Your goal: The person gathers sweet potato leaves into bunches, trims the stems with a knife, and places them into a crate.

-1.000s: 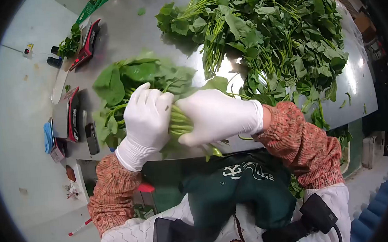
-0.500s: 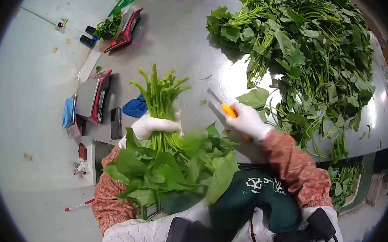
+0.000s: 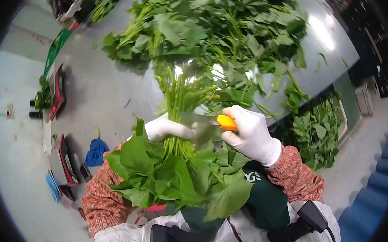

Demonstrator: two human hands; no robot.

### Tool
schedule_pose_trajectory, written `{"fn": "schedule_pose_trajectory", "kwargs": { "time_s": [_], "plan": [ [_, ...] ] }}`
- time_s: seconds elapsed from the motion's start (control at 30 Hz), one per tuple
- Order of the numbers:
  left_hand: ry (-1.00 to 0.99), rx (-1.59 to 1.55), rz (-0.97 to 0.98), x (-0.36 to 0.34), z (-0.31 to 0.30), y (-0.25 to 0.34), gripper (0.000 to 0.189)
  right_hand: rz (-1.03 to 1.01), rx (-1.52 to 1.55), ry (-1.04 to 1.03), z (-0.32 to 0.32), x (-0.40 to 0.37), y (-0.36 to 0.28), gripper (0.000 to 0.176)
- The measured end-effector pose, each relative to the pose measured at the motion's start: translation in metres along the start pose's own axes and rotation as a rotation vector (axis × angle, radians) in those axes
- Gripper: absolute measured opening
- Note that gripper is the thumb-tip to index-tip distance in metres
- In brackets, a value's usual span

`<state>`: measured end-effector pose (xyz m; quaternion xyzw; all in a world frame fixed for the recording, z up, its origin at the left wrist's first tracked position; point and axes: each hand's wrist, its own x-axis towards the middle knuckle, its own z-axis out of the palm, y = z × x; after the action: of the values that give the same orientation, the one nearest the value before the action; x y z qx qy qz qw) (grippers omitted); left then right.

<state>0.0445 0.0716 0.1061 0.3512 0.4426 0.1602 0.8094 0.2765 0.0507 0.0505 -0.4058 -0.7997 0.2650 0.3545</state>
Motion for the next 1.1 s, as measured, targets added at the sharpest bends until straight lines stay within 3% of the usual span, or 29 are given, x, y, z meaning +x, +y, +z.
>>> {"fn": "schedule_pose_trajectory", "kwargs": {
  "time_s": [0.23, 0.3, 0.37, 0.43, 0.47, 0.53, 0.63, 0.67, 0.73, 0.8, 0.9, 0.93, 1.03, 1.07, 1.1],
  "plan": [
    [-0.092, 0.203, -0.069, 0.047, 0.033, 0.007, 0.02, 0.144, -0.116, 0.152, -0.008, -0.032, 0.036, 0.027],
    [-0.143, 0.31, -0.079, 0.06, 0.034, 0.007, 0.02, 0.319, -0.099, 0.07, -0.02, -0.043, 0.034, 0.023],
    [-0.24, 0.248, 0.018, 0.083, 0.008, -0.031, 0.021, 0.406, -0.099, 0.063, -0.017, -0.062, 0.053, 0.021],
    [-0.248, 0.266, -0.026, 0.057, 0.039, 0.021, 0.023, 0.687, -0.234, 0.044, -0.033, -0.098, 0.1, 0.018],
    [-0.145, 0.262, 0.032, 0.05, 0.043, 0.026, 0.025, 0.662, -0.225, 0.109, -0.043, -0.115, 0.102, 0.018],
    [-0.219, 0.508, 0.169, 0.071, 0.008, 0.007, 0.024, 0.639, -0.238, 0.095, -0.059, -0.12, 0.09, 0.016],
    [-0.058, 0.557, 0.078, 0.083, 0.023, 0.023, 0.022, 0.387, -0.119, 0.21, -0.063, -0.083, 0.05, 0.017],
    [-0.159, 0.855, 0.306, 0.09, 0.012, 0.013, 0.028, 0.316, -0.117, 0.205, -0.064, -0.069, 0.039, 0.018],
    [-0.208, 0.99, 0.414, 0.095, 0.017, 0.009, 0.039, 0.19, -0.137, 0.199, -0.061, -0.042, 0.028, 0.021],
    [-0.065, 0.689, 0.171, 0.079, 0.057, 0.037, 0.046, 0.217, -0.155, 0.149, -0.057, -0.025, 0.031, 0.022],
    [0.052, 0.642, 0.149, 0.063, 0.057, 0.036, 0.035, 0.441, -0.151, 0.024, -0.044, -0.038, 0.065, 0.023],
    [0.051, 0.74, 0.074, 0.054, 0.055, 0.042, 0.04, 0.507, -0.279, -0.071, -0.041, -0.059, 0.092, 0.022],
    [0.237, 0.811, 0.206, 0.041, 0.028, 0.031, 0.039, 0.574, -0.116, 0.046, -0.052, -0.09, 0.095, 0.014],
    [0.287, 0.993, 0.159, 0.036, 0.024, 0.037, 0.041, 0.59, -0.078, 0.061, -0.056, -0.087, 0.082, 0.014],
    [0.35, 1.041, 0.234, 0.029, 0.024, 0.039, 0.038, 0.59, -0.049, 0.101, -0.06, -0.076, 0.077, 0.014]
  ]
}}
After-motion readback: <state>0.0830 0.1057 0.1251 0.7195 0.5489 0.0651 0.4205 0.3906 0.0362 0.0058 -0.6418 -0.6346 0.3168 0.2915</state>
